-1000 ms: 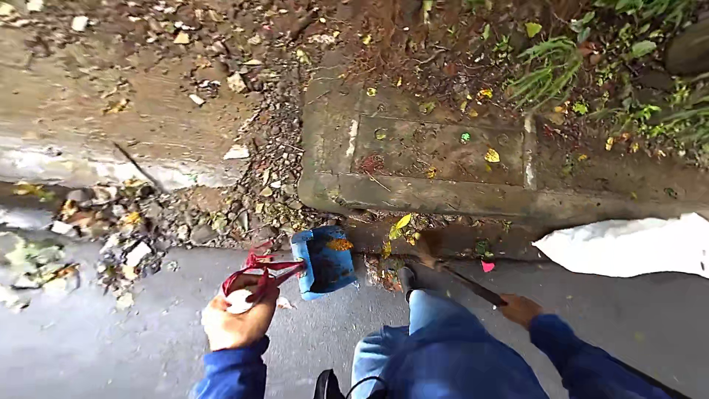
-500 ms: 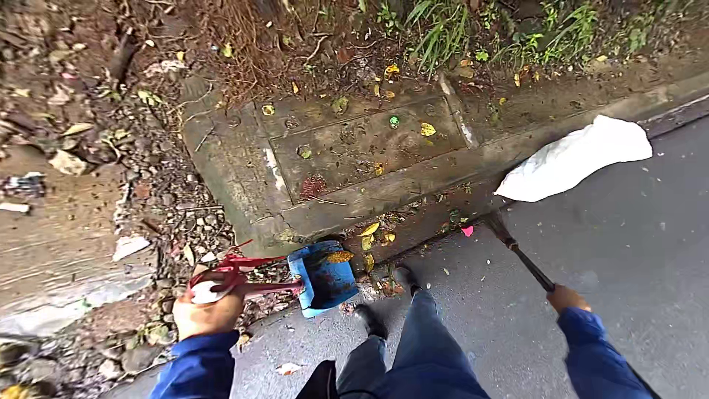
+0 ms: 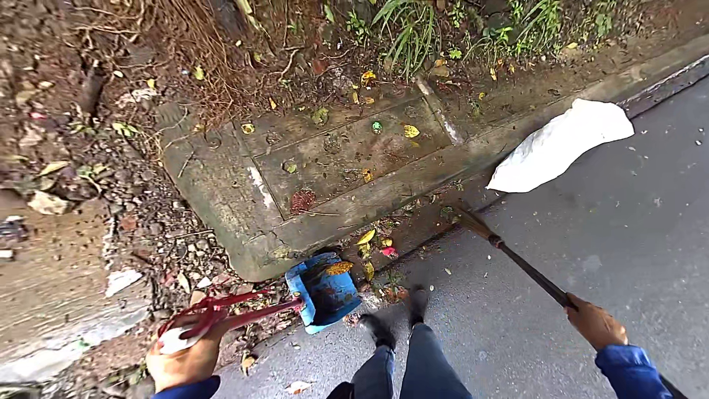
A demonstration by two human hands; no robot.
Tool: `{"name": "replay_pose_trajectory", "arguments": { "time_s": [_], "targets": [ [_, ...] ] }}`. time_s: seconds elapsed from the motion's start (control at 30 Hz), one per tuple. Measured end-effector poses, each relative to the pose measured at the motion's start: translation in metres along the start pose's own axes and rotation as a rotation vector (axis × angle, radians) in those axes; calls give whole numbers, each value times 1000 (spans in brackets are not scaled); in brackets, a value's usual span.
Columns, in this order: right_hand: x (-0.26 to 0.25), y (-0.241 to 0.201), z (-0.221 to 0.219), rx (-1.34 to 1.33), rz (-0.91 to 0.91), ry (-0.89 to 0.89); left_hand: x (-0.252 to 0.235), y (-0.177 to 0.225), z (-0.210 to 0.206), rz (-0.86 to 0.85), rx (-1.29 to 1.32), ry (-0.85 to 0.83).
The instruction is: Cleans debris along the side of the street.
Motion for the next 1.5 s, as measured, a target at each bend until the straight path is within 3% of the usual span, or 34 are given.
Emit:
{"name": "replay_pose_trajectory", "arguments": {
  "time_s": [0.13, 0.2, 0.3, 0.4, 0.47, 0.6, 0.73, 0.8, 0.87, 1.0, 1.1, 1.2, 1.27, 1.37, 1.5],
  "targets": [
    [-78, -82, -24, 60, 19, -31, 10, 13, -16, 48, -10, 15],
    [-76, -104, -39, 188, 145, -87, 7, 10, -21, -6, 8, 31],
    [-55, -71, -13, 267, 243, -131, 7, 12, -31, -30, 1, 26],
    [-45, -18, 38, 181, 205, -55, 5, 25, -39, -5, -39, 0],
    [-38, -12, 50, 143, 179, -5, 4, 30, -45, -22, -45, 6],
    [-37, -66, -8, 181, 141, -70, 2, 29, -56, -71, -68, 23],
    [29, -131, -100, 352, 368, -274, 1, 28, -64, -52, -98, 22],
    [57, -143, -113, 410, 443, -367, 1, 22, -63, -52, -105, 13],
    [66, -139, -87, 384, 465, -379, 0, 15, -53, -55, -103, -5],
    [74, -131, -3, 340, 504, -203, 1, 2, 1, -19, -132, -26],
    [77, -177, -19, 386, 493, -52, 0, -3, 38, -31, -157, 23],
    [84, -233, -75, 504, 559, -77, 5, -11, 48, 30, -184, 59],
    [106, -242, -92, 619, 653, -118, 10, -27, 52, 88, -218, 50],
    [123, -231, -44, 592, 738, -114, 23, -54, 77, 93, -217, 94],
    [131, -207, 10, 520, 699, -39, 54, -90, 135, 67, -141, 245]
  ]
}}
Point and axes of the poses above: each hand's wrist, its own x-axis away from the middle knuckle, its own z-axis out of the back of the hand, y = z × x, the point moved 8 cm from there along -x, towards the middle knuckle, and after that the axes turned 12 degrees about -z, right-handed, at the moved point
